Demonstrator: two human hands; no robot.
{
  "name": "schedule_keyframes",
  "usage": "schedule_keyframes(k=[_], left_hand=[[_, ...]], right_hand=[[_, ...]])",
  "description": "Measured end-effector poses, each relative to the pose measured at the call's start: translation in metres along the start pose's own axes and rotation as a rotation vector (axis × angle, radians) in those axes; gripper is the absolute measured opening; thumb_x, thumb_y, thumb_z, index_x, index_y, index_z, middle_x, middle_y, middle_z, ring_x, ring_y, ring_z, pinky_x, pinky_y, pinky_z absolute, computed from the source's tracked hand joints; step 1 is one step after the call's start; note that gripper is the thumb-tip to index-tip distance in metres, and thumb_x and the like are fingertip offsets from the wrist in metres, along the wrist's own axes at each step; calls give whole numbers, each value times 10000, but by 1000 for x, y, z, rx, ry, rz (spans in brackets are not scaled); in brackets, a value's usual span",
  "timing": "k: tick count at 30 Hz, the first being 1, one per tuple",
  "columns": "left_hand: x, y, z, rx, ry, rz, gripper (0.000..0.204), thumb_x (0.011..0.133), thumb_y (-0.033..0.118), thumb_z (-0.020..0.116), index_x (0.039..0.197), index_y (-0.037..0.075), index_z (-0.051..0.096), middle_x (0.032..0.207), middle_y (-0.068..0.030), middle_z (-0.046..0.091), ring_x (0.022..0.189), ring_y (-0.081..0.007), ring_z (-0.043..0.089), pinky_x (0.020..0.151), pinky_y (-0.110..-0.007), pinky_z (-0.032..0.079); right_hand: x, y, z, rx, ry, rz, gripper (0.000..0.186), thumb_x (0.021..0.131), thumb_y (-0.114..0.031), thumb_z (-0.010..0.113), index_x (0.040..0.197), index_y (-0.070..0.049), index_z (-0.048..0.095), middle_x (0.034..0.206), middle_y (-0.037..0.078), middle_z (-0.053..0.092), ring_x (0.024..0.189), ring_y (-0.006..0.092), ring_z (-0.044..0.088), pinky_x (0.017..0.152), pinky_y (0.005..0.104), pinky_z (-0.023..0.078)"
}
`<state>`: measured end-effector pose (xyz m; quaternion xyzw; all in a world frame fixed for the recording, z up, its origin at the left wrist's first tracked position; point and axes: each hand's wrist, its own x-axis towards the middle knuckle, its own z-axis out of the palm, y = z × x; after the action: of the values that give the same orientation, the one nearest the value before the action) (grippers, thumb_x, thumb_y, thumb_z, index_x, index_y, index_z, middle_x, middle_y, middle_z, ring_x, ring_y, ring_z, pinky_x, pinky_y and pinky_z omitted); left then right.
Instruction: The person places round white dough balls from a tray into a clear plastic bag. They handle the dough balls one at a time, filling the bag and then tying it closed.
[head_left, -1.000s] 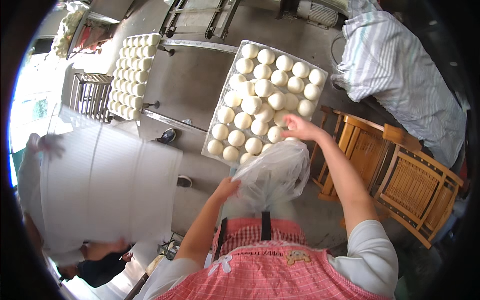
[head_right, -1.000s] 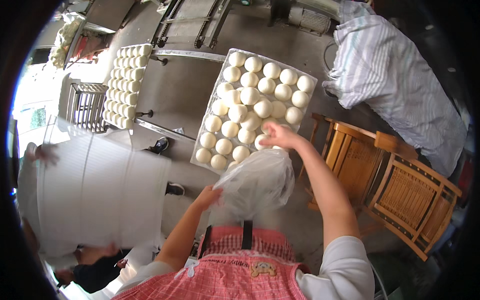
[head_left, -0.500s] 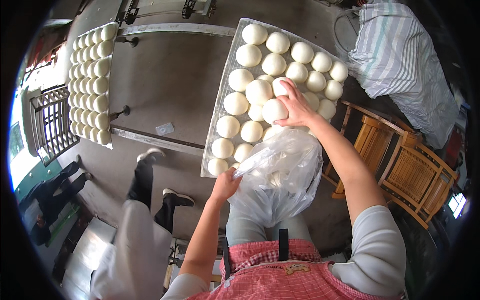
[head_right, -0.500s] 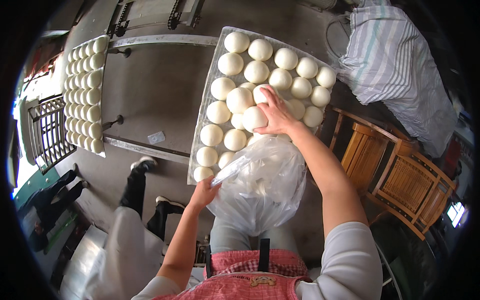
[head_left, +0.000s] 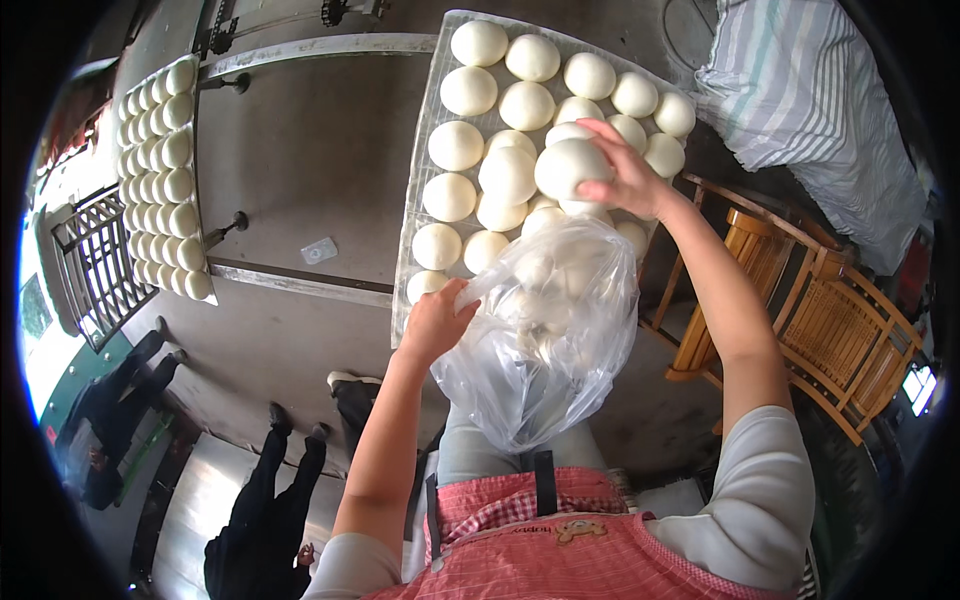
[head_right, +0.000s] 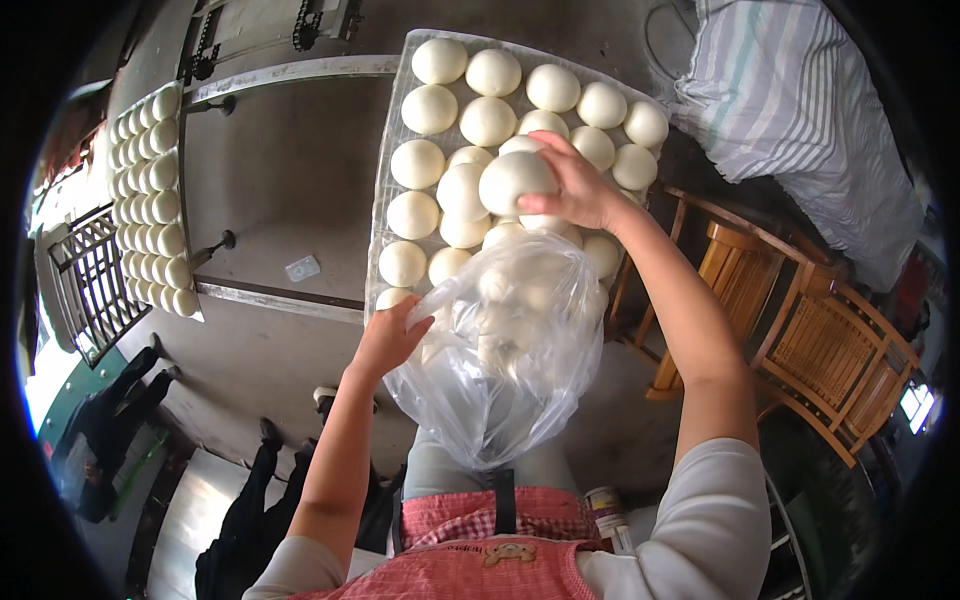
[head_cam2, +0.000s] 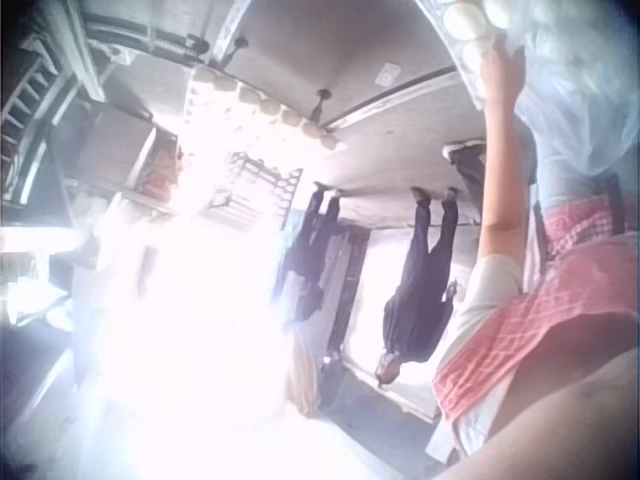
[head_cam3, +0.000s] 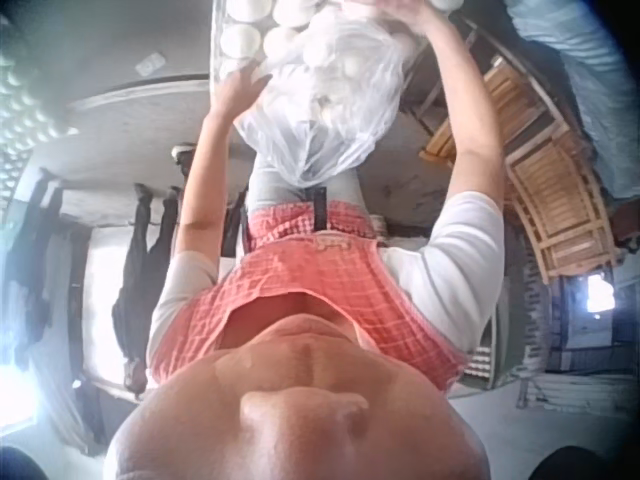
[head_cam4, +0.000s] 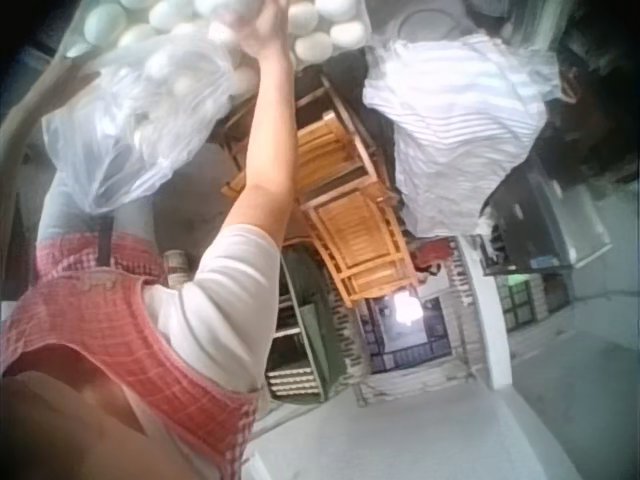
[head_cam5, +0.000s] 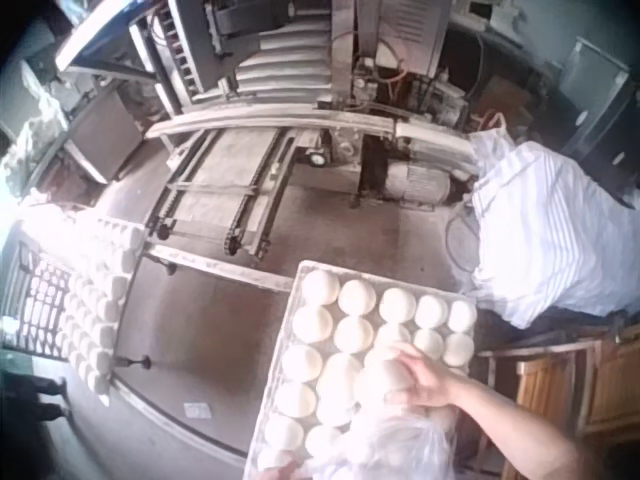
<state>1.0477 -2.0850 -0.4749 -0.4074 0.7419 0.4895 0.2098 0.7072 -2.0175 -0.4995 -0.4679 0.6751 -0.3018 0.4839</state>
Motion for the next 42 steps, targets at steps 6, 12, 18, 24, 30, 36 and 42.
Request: schedule_keyframes(k=[6,12,18,24,30,36,42], left_hand=[[1,14,4,-206,18,-142,259,875,226,562,1034,29,613,714,-154,606,691,-283,609,621,-364,458],[-96,85,-39,-882,-9,-518,226,941,218,501,1059,83,639,570,109,408,443,1,385,399,-170,275],[-144,92,-50,-764,-114,-552,260,919,213,554,1120,57,608,651,93,492,490,4,398,414,-170,304],[-110,82,-48,-657,-420,-401,318,878,229,622,1123,30,585,760,67,542,569,-3,419,480,-174,339],[-71,62,-73,-912,-82,-431,299,905,256,569,1092,22,577,696,72,488,540,-10,370,461,-192,295],[-33,73,-82,-1002,-123,-343,310,961,335,457,1100,95,595,610,75,408,492,-13,315,439,-186,260],[-36,88,-88,-997,-230,-217,371,981,348,399,1155,74,577,582,63,410,435,-16,300,398,-176,251]], right_hand=[[-126,1,55,1328,-240,271,749,830,-537,521,1345,-11,385,1339,119,442,1198,246,443,989,390,383],[-160,41,160,424,-693,896,767,852,-613,459,1332,-20,376,1238,171,504,1029,261,563,810,334,509],[-155,-40,82,484,-229,150,429,937,-370,489,974,50,566,955,132,627,871,168,601,735,293,491],[-45,9,80,-585,308,162,523,658,-425,744,995,-52,599,1288,159,412,1261,297,315,915,605,332],[-48,63,79,-622,191,34,588,594,-528,719,940,-63,622,1336,128,367,1351,321,185,942,603,305],[-70,-20,30,1640,400,19,437,916,-311,451,1231,-10,477,1268,163,487,1201,265,457,1058,402,333],[-112,-52,151,775,-216,582,465,870,-331,595,1211,-22,527,1278,95,500,1151,154,467,903,304,419]])
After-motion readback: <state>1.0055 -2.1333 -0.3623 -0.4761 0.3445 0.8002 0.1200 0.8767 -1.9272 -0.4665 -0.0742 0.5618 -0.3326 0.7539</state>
